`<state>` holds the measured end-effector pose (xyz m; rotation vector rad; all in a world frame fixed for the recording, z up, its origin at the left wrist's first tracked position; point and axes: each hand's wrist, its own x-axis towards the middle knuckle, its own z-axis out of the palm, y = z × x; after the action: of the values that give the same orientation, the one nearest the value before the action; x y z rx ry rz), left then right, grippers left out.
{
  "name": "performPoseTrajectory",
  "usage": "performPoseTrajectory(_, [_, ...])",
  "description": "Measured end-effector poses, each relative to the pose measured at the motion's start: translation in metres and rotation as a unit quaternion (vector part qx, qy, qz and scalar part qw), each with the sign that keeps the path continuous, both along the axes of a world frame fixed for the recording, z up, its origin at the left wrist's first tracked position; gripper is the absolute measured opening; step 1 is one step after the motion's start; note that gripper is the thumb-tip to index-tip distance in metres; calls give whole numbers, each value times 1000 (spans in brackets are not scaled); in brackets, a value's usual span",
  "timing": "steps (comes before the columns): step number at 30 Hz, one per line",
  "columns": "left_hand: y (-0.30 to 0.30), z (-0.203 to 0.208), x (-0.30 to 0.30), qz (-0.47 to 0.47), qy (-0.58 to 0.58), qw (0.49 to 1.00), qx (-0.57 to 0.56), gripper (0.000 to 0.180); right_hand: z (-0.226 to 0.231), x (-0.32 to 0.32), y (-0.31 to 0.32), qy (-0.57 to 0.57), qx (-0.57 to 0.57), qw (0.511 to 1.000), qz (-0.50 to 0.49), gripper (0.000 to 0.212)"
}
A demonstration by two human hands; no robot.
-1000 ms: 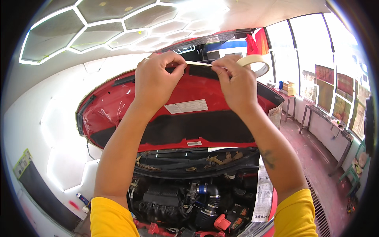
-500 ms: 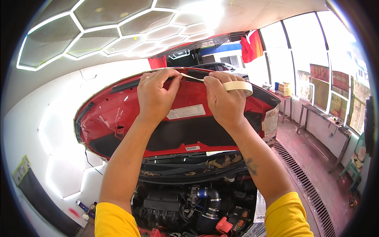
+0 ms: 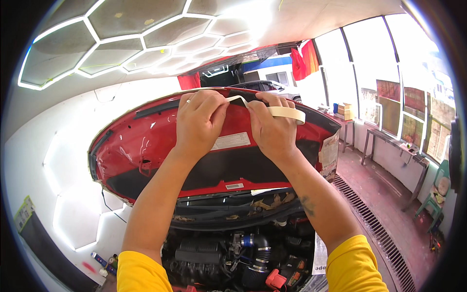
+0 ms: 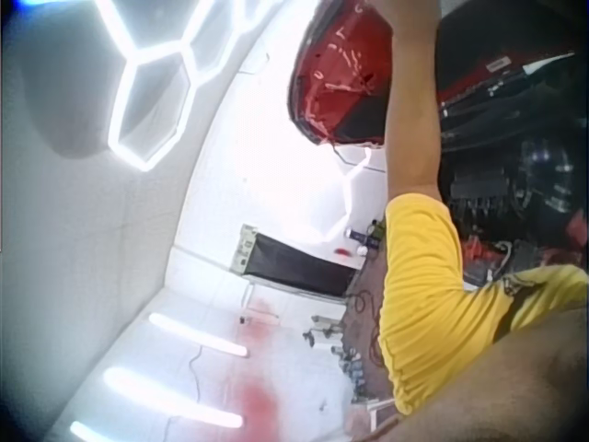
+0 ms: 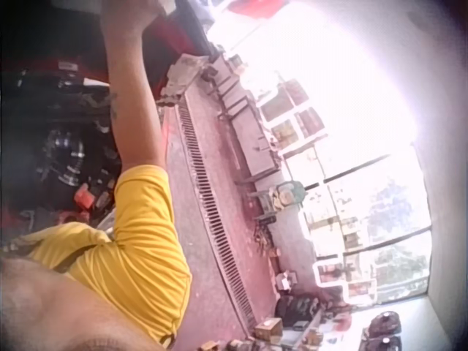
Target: The person applies masking tape to the underside and edges of a red car hood, then closes the hood and continues applying tape to the front bumper and headlight areas. The task involves peeling tape from a roll, positioning it, and smoothing it down by hand.
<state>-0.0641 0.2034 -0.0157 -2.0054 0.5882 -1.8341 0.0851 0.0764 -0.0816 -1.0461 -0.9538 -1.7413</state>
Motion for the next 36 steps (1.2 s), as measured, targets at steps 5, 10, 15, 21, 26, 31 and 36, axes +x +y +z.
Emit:
performPoseTrajectory(5, [-1, -3, 7, -7, 8, 999, 32, 12, 2, -5, -6, 18, -25, 999, 18, 8])
performPoseTrajectory(10, [-3, -1, 16, 88, 20, 986, 141, 14, -2, -6, -15, 84, -34, 990, 111, 6])
performPoseTrajectory(15, [2, -9, 21, 133, -6, 979, 156, 16, -3, 2, -19, 48, -18, 994, 101, 7])
performPoseTrajectory(21, [-1, -9, 14, 152, 1, 975, 163, 18, -7, 6, -20, 26, -23, 992, 123, 8])
performPoseTrajectory(26, [-7, -5, 14, 121, 53, 977, 168, 18, 0, 7, -24, -32, 7, 996, 87, 8])
performPoseTrajectory(31, [-2, -9, 11, 49, 83, 990, 101, 16, 10, 0, -28, 43, -47, 986, 151, 5])
performPoseTrajectory(36, [-15, -5, 7, -13, 92, 993, -68, 10, 18, -2, -20, 151, -60, 976, 144, 19])
